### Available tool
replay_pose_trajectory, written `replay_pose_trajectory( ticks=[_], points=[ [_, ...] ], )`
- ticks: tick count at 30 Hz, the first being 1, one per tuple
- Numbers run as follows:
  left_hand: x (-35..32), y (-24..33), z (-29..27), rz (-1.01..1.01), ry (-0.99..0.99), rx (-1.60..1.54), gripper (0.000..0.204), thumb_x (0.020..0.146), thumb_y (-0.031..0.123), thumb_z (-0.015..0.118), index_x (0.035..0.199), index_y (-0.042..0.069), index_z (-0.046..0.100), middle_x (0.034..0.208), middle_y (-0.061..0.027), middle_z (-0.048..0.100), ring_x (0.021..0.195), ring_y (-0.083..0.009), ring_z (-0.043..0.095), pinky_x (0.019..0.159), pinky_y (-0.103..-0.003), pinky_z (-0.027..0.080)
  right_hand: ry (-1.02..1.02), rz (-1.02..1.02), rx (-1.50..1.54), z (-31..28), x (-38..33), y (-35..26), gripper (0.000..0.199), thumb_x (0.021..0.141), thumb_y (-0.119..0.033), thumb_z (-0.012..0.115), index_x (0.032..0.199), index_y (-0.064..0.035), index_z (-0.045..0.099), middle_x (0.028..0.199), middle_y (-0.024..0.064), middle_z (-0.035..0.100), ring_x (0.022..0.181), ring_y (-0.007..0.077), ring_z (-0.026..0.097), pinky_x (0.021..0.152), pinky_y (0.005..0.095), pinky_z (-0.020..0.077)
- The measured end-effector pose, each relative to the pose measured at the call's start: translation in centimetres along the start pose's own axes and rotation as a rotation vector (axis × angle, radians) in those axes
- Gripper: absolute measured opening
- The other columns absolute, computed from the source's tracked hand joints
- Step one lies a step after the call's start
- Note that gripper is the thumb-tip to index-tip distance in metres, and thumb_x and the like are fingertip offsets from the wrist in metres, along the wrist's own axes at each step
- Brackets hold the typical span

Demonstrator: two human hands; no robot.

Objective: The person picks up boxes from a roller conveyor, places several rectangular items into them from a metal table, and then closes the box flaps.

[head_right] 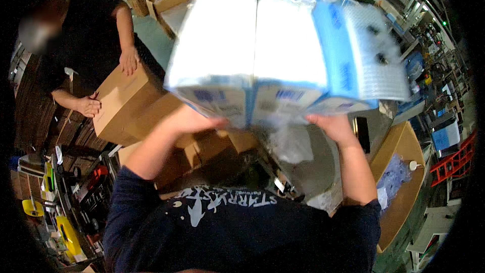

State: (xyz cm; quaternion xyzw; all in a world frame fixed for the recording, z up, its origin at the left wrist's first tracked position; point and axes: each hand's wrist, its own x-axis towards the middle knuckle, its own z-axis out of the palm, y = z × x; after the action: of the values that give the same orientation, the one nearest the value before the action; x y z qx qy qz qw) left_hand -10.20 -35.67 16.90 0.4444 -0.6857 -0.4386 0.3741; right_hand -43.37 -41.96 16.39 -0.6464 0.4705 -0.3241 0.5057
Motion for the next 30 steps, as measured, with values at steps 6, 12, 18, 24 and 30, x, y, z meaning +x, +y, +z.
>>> replay_pose_trajectory(
  ticks=[6, 12, 18, 24, 30],
  points=[
    [-12.4, 11.0, -14.7, -0.125, 0.027, 0.125, 0.061, 0.064, 0.027, 0.077, 0.111, -0.004, 0.054, 0.104, -0.0137, 0.061, 0.095, -0.0222, 0.059, 0.084, -0.037, 0.047, -0.639, -0.362, -0.486, 10.1, -4.8, -3.5, 0.037, 0.081, -0.035, 0.063, 0.106, -0.0079, 0.06, 0.099, 0.0106, 0.063, 0.091, 0.0244, 0.058, 0.081, 0.0365, 0.0463],
    [-17.8, -4.9, -11.6, -0.756, -0.011, 0.008, 0.088, 0.066, 0.031, 0.074, 0.135, 0.001, 0.029, 0.132, -0.0126, 0.039, 0.121, -0.0223, 0.037, 0.101, -0.035, 0.03, -1.048, -0.247, -0.304, 13.6, -2.8, 0.1, 0.046, 0.079, -0.026, 0.065, 0.117, -0.0027, 0.053, 0.104, 0.0105, 0.061, 0.09, 0.0206, 0.059, 0.08, 0.0326, 0.0465],
    [-17.6, -26.7, -1.6, -0.896, -0.136, 0.196, 0.085, 0.058, 0.01, 0.075, 0.133, 0.004, 0.034, 0.126, -0.0154, 0.048, 0.123, -0.0297, 0.038, 0.102, -0.036, 0.03, -0.449, -0.157, -0.609, 13.7, 0.2, 2.9, 0.039, 0.078, -0.013, 0.064, 0.116, -0.008, 0.055, 0.103, 0.0087, 0.061, 0.093, 0.0163, 0.057, 0.078, 0.029, 0.0473],
    [-16.4, -22.1, 4.0, -0.382, 0.353, 0.371, 0.09, 0.06, 0.02, 0.073, 0.133, 0.002, 0.025, 0.136, -0.0273, 0.021, 0.125, -0.0427, 0.024, 0.104, -0.048, 0.022, -0.459, 0.07, -0.455, 9.2, 5.1, 4.4, 0.037, 0.076, -0.019, 0.066, 0.109, -0.0054, 0.058, 0.093, 0.0095, 0.064, 0.086, 0.018, 0.061, 0.076, 0.0289, 0.0481],
    [-11.2, -24.2, 3.3, -0.665, 0.286, 0.809, 0.088, 0.051, 0.025, 0.079, 0.129, 0.014, 0.038, 0.133, -0.0227, 0.025, 0.121, -0.0403, 0.029, 0.102, -0.046, 0.026, -0.114, -0.189, -0.728, 1.1, 18.1, 4.5, 0.037, 0.078, -0.021, 0.065, 0.109, -0.0028, 0.058, 0.102, 0.0098, 0.063, 0.093, 0.0188, 0.059, 0.08, 0.03, 0.0461]
  ],
)
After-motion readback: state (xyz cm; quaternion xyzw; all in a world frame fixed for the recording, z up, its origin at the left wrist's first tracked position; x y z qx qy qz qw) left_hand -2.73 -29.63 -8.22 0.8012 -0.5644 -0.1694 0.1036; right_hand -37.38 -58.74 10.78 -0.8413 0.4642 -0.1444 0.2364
